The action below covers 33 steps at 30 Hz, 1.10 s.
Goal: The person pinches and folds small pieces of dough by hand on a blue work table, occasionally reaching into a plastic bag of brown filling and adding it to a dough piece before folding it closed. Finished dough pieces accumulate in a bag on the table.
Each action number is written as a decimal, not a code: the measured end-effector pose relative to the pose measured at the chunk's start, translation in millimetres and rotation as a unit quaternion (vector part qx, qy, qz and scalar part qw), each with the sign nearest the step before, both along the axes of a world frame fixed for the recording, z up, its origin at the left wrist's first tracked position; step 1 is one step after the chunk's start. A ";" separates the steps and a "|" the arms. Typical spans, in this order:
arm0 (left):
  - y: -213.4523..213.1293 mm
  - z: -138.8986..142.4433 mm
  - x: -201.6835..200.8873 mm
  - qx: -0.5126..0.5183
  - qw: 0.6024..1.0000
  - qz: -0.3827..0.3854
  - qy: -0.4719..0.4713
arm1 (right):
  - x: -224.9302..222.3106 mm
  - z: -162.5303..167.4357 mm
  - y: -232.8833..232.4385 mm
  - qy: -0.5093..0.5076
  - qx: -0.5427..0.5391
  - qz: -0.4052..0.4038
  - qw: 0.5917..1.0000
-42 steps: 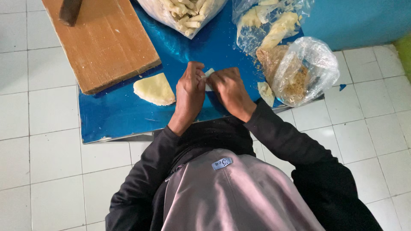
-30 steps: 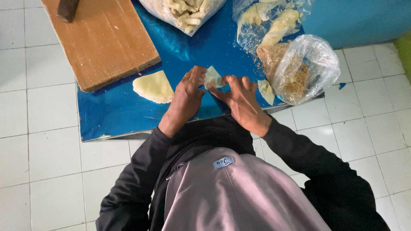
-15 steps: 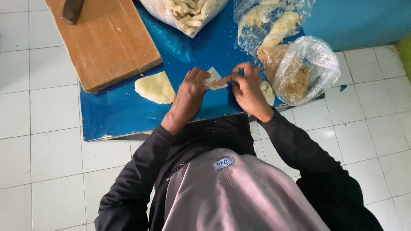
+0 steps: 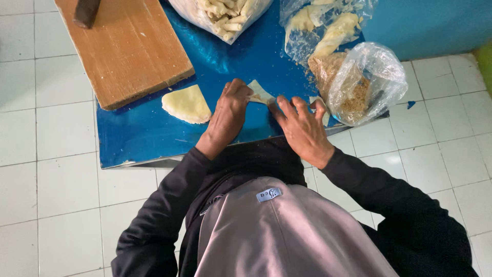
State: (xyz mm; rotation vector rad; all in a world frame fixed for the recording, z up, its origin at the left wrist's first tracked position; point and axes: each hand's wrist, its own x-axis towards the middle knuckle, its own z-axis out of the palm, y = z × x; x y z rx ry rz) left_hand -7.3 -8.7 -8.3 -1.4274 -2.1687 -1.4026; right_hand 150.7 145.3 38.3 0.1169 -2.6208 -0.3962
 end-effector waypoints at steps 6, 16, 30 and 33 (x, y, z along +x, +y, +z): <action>1.0 -2.7 -3.9 -0.001 1.000 -0.002 -0.026 | 2.0 -1.6 -8.2 -0.032 -0.216 0.019 0.976; -1.7 0.9 -3.3 -0.002 0.999 -0.009 -0.040 | -13.6 -24.0 -5.6 0.021 -0.195 -0.046 0.980; -7.3 15.6 -5.5 -0.028 0.998 -0.059 -0.019 | -52.7 -15.3 11.1 0.027 -0.226 0.028 0.973; 2.7 14.4 -11.1 -0.056 0.998 -0.020 0.034 | -65.1 -13.6 16.5 -0.002 -0.313 0.003 0.950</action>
